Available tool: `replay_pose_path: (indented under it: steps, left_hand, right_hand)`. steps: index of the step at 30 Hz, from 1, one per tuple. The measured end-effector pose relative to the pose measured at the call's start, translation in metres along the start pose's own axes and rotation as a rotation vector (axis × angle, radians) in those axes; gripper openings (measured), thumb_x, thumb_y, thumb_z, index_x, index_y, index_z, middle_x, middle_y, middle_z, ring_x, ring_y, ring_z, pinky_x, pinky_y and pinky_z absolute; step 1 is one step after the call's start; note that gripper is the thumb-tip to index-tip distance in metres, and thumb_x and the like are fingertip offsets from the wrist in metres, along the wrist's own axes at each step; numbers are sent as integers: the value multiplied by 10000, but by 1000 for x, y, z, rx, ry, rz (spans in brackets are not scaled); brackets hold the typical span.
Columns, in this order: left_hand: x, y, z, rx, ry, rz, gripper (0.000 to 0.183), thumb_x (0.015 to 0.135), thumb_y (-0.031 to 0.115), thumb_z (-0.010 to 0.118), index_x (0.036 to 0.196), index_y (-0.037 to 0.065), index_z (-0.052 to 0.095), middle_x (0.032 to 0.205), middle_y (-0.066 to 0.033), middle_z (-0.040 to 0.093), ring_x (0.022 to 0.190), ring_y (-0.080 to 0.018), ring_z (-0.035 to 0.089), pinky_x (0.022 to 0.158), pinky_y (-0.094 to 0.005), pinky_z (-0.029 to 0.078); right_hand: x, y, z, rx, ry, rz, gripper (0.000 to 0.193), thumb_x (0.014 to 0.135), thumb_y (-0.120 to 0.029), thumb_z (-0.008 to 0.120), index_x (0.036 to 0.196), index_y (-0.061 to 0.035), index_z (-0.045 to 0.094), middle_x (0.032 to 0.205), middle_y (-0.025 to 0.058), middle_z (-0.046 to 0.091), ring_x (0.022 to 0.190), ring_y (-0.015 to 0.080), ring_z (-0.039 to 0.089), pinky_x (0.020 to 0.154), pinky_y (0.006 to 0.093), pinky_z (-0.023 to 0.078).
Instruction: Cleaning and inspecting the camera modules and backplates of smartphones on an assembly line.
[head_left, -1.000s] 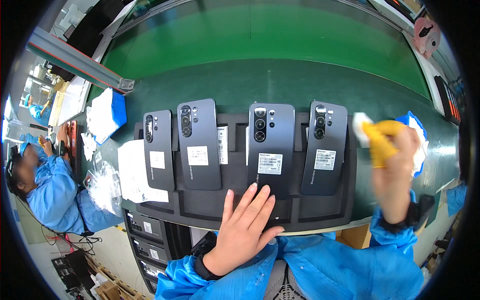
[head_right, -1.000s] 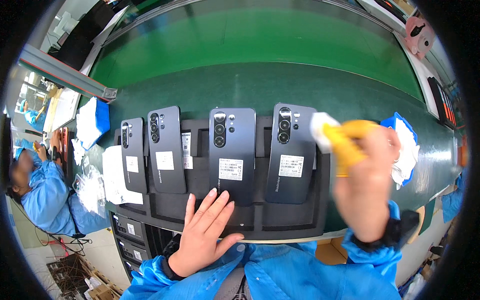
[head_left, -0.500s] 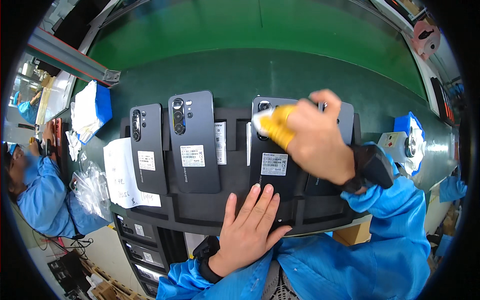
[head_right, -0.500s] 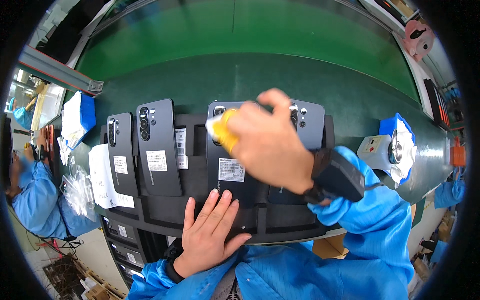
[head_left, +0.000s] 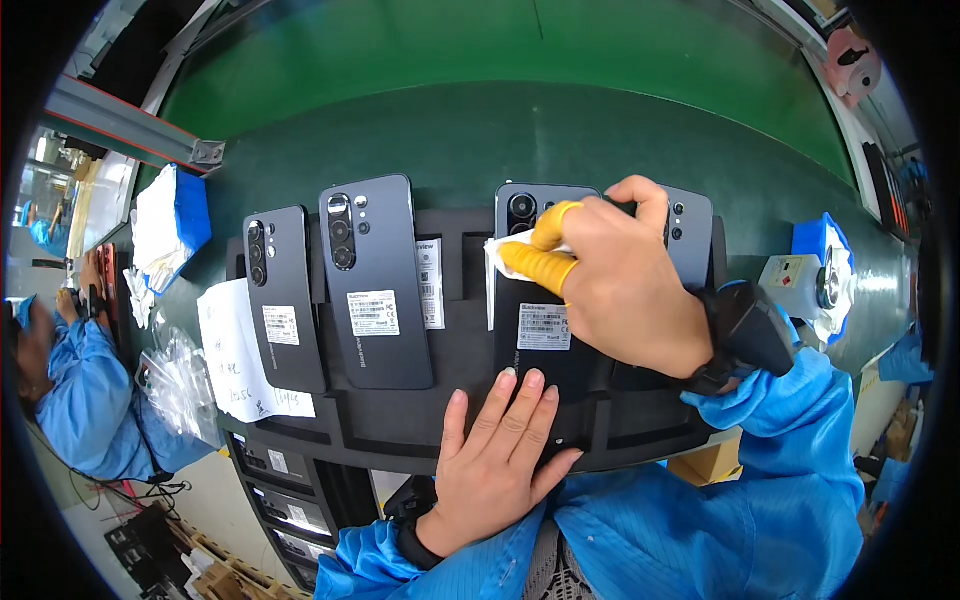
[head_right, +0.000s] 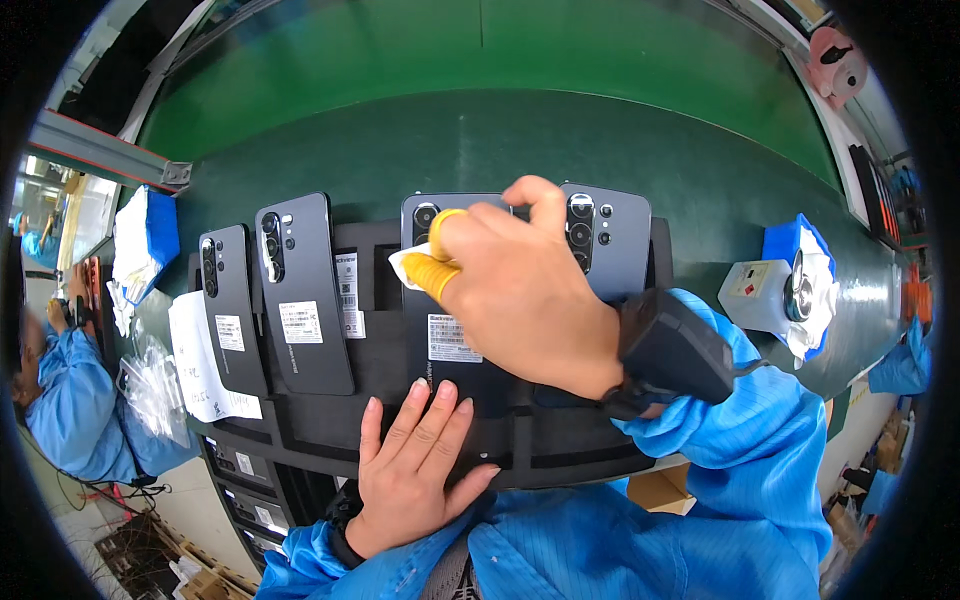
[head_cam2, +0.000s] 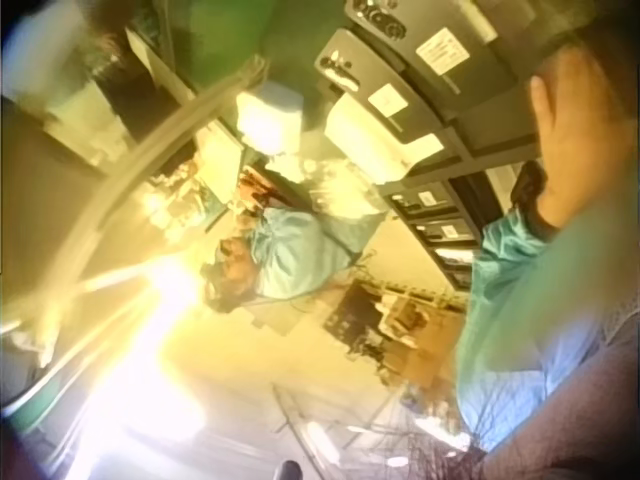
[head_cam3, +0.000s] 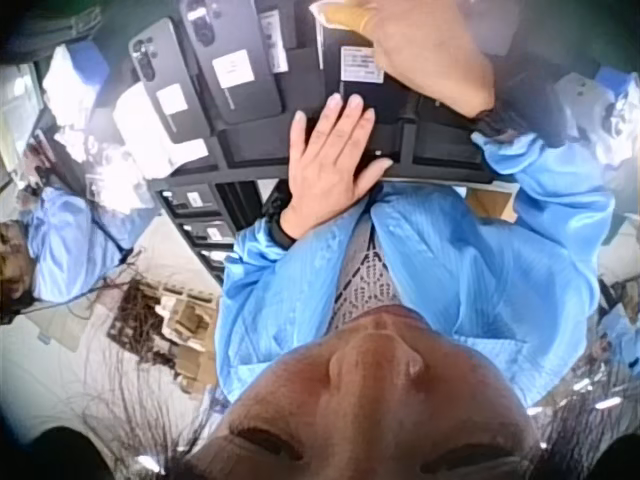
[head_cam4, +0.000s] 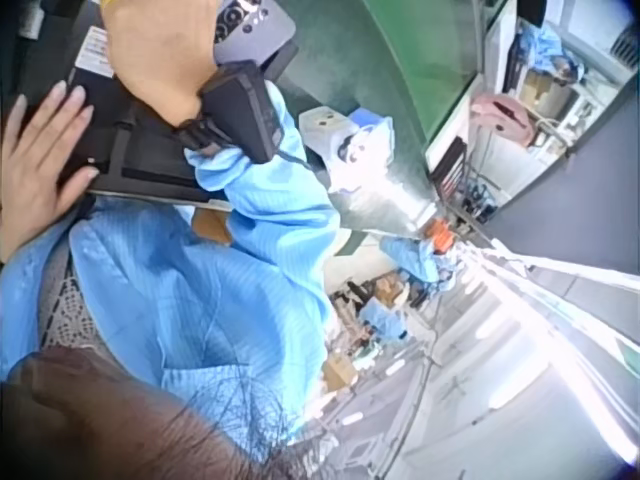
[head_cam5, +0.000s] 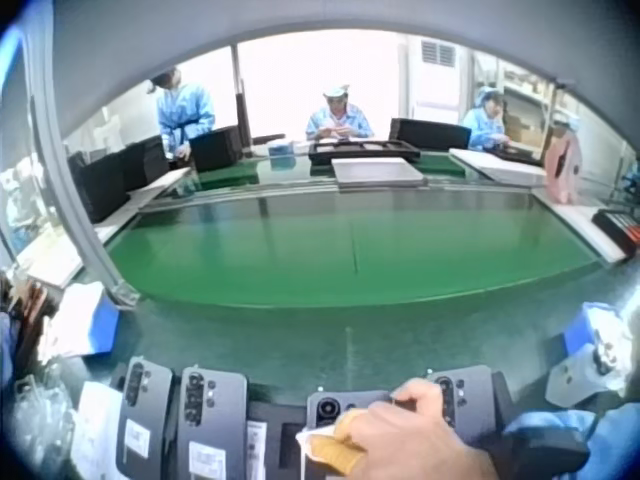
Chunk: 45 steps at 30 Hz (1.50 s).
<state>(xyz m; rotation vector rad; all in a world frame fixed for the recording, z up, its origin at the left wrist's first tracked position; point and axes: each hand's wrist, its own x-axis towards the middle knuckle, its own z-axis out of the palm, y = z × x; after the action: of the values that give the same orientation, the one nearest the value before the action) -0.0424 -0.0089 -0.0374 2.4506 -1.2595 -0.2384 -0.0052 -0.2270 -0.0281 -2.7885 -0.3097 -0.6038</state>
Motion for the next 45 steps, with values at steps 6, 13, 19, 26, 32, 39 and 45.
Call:
replay_pose_path:
  steps: [6, 13, 19, 26, 32, 39, 45]
  left_hand:
    - [0, -1, 4, -2, 9, 9, 577, 809, 466, 695, 1266, 120, 631, 1391, -79, 539, 1345, -247, 445, 1142, -513, 192]
    - [0, 0, 1, 10, -7, 23, 570, 809, 460, 696, 1259, 115, 635, 1379, -80, 550, 1342, -253, 447, 1143, -514, 186]
    - [1, -1, 3, 1, 0, 9, 571, 814, 471, 687, 1259, 116, 636, 1381, -77, 548, 1339, -248, 449, 1142, -512, 188]
    - [1, 0, 1, 28, -13, 4, 579, 811, 482, 687, 1266, 127, 635, 1381, -68, 550, 1338, -245, 451, 1141, -510, 192]
    - [1, 0, 2, 23, -13, 0, 573, 807, 480, 689, 1258, 129, 641, 1374, -67, 556, 1334, -246, 455, 1142, -505, 191]
    - [1, -1, 3, 3, -2, -2, 570, 799, 469, 700, 1253, 128, 645, 1373, -67, 557, 1331, -246, 459, 1142, -508, 189]
    - [1, 0, 1, 23, -11, -14, 573, 797, 474, 701, 1251, 128, 645, 1372, -67, 558, 1333, -246, 456, 1140, -505, 196]
  right_hand:
    - [-20, -11, -23, 183, -188, 258, 385, 631, 119, 603, 947, -46, 748, 907, 48, 601, 792, 200, 543, 873, 400, 287]
    - [-12, -3, 2, -125, 81, -97, 145, 730, -132, 711, 855, -63, 735, 858, 11, 576, 809, 167, 553, 865, 439, 315]
    - [25, 39, -3, -310, 159, -13, 82, 711, -151, 691, 682, -76, 703, 808, -3, 540, 818, 158, 568, 887, 475, 330]
    - [21, 21, 2, -228, 149, -69, 77, 730, -145, 688, 687, -83, 702, 851, 10, 568, 805, 164, 577, 879, 460, 346]
    - [18, 16, -5, -65, 77, 10, 76, 717, -114, 685, 686, -48, 704, 805, 35, 545, 791, 198, 581, 872, 466, 327]
    - [8, 10, -22, 27, -122, 188, 286, 613, 85, 625, 844, -26, 752, 871, 43, 593, 804, 207, 560, 891, 430, 298]
    - [7, 14, -21, -12, 33, 77, 94, 693, -43, 673, 760, -60, 737, 838, 48, 598, 820, 192, 578, 834, 427, 329]
